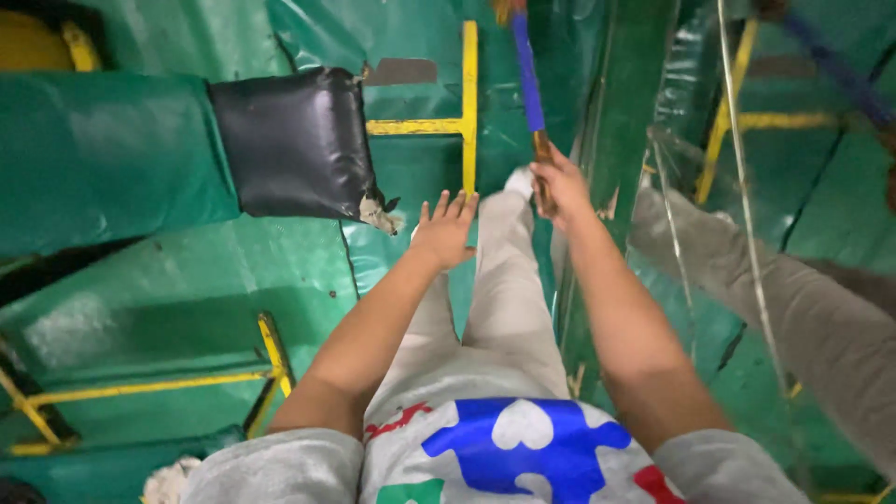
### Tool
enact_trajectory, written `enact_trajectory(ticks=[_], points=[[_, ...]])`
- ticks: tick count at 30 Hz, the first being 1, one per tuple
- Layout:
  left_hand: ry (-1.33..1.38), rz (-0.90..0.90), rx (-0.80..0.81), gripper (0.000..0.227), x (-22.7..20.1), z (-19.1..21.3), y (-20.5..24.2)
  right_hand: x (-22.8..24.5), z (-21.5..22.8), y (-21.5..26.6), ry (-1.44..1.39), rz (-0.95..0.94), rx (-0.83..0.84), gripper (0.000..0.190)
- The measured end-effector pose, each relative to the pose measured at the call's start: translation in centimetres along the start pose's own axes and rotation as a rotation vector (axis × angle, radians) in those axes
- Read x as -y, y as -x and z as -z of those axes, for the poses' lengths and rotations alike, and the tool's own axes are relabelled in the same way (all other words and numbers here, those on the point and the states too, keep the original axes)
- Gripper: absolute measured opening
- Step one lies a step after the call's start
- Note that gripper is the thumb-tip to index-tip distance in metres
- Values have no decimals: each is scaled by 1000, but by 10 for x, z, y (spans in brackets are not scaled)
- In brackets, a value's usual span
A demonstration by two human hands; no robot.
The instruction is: Sweeping the floor and organizing weight plates in a gym setting.
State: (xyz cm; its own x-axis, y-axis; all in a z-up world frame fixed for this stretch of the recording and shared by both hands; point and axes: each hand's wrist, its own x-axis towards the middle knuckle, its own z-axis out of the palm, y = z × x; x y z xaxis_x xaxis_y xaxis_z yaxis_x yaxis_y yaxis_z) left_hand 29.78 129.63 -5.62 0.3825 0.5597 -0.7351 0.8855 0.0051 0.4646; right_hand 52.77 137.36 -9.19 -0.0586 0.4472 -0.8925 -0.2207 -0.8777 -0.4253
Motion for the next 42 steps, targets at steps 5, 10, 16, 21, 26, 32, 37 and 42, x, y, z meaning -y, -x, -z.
enact_trajectory(ticks=[5, 10, 16, 21, 26, 32, 37, 42], points=[[130, 68, -210, 103, -10, -3, -5, -14, 45, 5, 298, 213, 187, 60], [257, 315, -303, 99, -33, 20, -20, 39, 19, 56, 746, -302, 368, 69], [343, 387, -311, 94, -59, 44, -38, 7, 25, -100, 1264, -11, 462, 20], [369, 399, -388, 94, -63, 60, -35, 98, -7, -72, 1103, -36, 465, 28], [422, 425, -454, 93, -62, 60, -39, 100, 42, -86, 1076, 541, 611, 52], [479, 434, -416, 91, -63, 66, -39, 150, -23, -126, 1129, -62, 331, 61], [511, 458, -405, 91, -61, 80, -30, 161, -96, -170, 1297, -92, 347, 12], [513, 482, -422, 91, -61, 84, -31, 179, -151, -131, 1540, 84, 360, 17]])
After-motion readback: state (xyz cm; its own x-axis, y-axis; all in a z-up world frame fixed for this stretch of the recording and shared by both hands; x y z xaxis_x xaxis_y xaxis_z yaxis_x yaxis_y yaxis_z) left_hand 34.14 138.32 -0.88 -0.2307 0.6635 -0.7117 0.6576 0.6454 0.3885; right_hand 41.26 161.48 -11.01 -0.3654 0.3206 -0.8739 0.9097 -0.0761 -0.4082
